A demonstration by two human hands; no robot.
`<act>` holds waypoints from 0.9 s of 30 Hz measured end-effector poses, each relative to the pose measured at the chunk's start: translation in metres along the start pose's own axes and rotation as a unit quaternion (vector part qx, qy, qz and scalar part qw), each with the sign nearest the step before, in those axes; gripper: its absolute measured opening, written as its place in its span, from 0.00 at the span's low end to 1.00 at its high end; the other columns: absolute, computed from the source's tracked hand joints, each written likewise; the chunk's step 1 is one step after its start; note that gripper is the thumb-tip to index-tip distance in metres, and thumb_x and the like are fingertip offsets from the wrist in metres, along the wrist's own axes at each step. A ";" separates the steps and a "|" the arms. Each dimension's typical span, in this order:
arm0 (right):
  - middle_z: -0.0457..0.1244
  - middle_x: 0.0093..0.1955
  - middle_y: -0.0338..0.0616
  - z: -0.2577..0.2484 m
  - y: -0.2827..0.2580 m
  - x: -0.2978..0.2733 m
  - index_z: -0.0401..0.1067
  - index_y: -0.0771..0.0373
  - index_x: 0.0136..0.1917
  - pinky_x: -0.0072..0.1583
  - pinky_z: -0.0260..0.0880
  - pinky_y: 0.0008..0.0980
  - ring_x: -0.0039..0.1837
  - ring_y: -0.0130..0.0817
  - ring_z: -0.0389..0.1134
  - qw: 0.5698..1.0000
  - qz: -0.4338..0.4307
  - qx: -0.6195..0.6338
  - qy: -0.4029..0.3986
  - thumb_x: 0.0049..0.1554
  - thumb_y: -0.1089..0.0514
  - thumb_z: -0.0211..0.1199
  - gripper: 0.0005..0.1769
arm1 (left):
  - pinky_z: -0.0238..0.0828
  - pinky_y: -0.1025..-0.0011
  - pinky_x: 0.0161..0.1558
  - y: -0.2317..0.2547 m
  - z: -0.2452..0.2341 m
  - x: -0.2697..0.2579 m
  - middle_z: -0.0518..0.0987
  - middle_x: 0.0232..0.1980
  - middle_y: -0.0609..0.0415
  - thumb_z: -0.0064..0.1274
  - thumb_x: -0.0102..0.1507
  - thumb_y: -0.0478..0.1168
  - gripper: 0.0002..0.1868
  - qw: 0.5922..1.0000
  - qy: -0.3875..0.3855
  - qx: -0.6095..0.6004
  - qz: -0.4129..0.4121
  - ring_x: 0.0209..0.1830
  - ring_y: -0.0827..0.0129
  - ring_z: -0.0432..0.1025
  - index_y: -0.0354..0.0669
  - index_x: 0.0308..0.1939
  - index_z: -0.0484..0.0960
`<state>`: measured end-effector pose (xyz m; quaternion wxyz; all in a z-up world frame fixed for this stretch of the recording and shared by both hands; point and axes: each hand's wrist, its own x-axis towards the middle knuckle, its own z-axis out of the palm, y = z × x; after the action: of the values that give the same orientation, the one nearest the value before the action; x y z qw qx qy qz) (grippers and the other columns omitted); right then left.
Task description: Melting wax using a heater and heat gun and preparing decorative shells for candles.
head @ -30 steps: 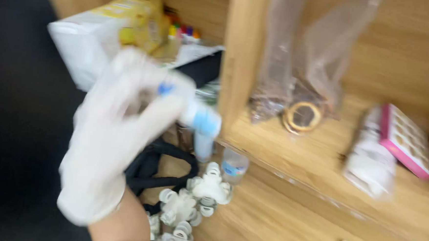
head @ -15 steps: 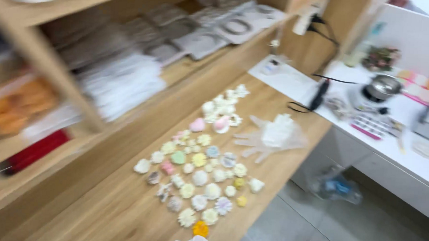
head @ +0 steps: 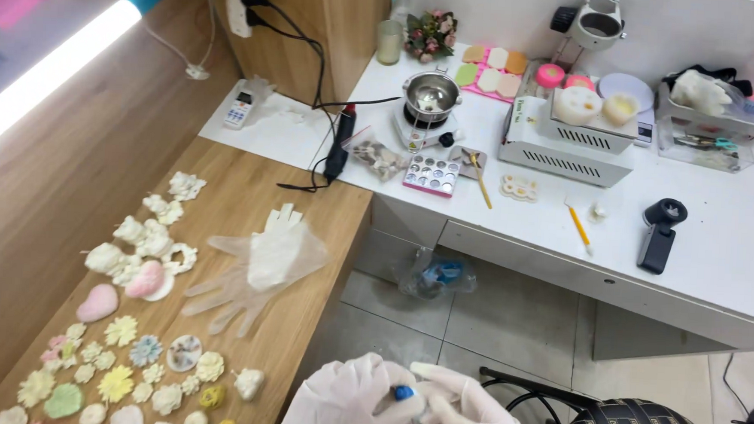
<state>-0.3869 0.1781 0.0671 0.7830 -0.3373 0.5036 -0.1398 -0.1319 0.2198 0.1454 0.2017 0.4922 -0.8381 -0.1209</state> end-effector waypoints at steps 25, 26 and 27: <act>0.69 0.57 0.51 -0.136 -0.115 0.357 0.72 0.76 0.60 0.65 0.66 0.41 0.62 0.39 0.67 0.941 -0.130 0.309 0.042 0.69 0.56 0.54 0.19 | 0.72 0.55 0.30 -0.274 0.104 0.363 0.78 0.33 0.46 0.53 0.67 0.49 0.14 0.966 -0.244 -0.084 0.004 0.31 0.53 0.76 0.41 0.39 0.81; 0.71 0.55 0.50 -0.133 -0.124 0.361 0.74 0.73 0.58 0.64 0.67 0.42 0.60 0.39 0.69 0.936 -0.042 0.340 0.086 0.64 0.52 0.51 0.22 | 0.73 0.56 0.31 -0.280 0.109 0.372 0.78 0.33 0.46 0.54 0.65 0.48 0.13 0.964 -0.259 -0.052 0.022 0.31 0.54 0.76 0.43 0.37 0.82; 0.72 0.53 0.49 -0.132 -0.133 0.365 0.75 0.69 0.56 0.63 0.68 0.43 0.58 0.40 0.70 0.920 0.045 0.369 0.127 0.60 0.47 0.49 0.26 | 0.73 0.57 0.31 -0.283 0.115 0.382 0.79 0.32 0.47 0.54 0.64 0.47 0.11 0.962 -0.271 -0.019 0.040 0.31 0.56 0.77 0.44 0.35 0.83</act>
<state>-0.3219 -0.1745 -0.1319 0.7869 0.0185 0.5261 -0.3221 -0.1306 -0.2516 0.0130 -0.0188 0.4029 -0.8781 -0.2575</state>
